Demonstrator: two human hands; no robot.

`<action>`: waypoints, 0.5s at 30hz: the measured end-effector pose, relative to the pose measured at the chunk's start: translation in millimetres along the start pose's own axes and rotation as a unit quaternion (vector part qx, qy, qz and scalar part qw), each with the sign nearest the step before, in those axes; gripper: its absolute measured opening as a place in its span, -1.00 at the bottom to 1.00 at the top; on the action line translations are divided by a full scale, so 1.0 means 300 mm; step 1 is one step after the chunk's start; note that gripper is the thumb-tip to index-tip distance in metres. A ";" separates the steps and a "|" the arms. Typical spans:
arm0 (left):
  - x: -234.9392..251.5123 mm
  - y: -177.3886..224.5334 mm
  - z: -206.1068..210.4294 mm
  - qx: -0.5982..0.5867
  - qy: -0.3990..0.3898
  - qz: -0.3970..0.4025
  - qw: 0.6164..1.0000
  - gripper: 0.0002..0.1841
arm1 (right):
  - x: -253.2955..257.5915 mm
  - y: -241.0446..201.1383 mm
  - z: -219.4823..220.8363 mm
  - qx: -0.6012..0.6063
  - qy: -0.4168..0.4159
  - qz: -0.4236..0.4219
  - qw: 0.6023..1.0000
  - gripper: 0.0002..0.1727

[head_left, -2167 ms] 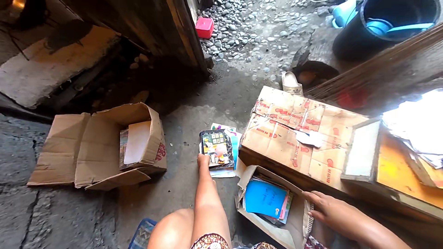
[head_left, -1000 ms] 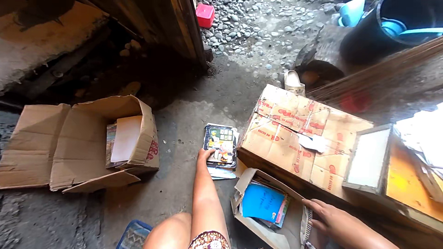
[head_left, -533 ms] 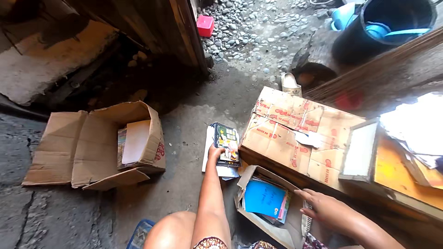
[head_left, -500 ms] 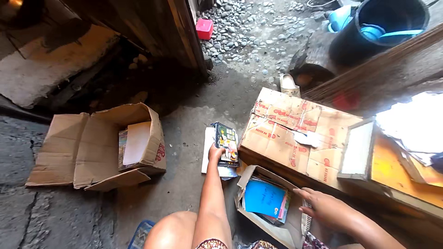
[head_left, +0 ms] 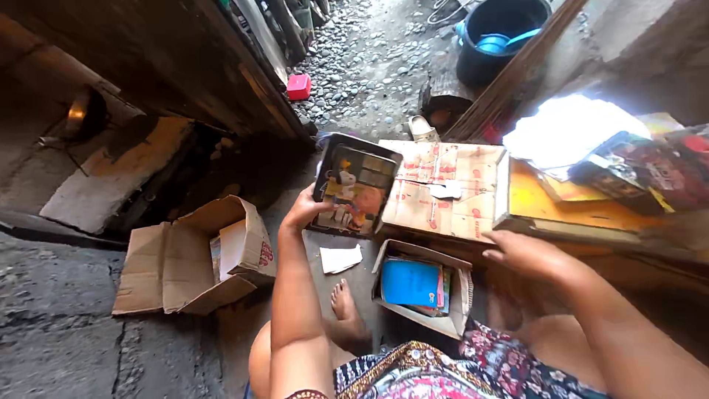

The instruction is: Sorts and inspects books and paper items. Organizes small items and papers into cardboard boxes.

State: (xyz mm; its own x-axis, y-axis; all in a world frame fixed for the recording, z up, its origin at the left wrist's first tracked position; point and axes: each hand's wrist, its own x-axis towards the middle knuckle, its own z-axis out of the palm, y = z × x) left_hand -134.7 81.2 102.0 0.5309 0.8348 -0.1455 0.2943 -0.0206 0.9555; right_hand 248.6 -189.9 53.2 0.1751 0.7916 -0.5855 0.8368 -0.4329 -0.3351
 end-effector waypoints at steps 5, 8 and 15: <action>0.024 0.131 0.362 0.273 -0.275 0.006 0.922 -0.36 | -0.028 0.094 -0.047 0.000 0.028 0.052 0.998 -0.37; 0.041 0.029 0.636 0.444 -0.414 0.029 0.794 -0.46 | -0.049 0.108 -0.030 0.010 0.005 0.040 0.999 -0.33; -0.051 -0.333 1.016 0.594 -0.462 -0.061 0.656 -0.68 | -0.121 0.110 0.008 0.031 -0.042 0.014 0.999 -0.33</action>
State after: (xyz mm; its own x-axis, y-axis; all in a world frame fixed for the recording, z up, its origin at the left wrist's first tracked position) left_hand 70.2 -97.1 -69.3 0.5400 0.1910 -0.8197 0.4987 -0.8571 0.1288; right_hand 268.7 -234.0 61.6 0.1521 0.7414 -0.6536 0.7984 -0.4820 -0.3609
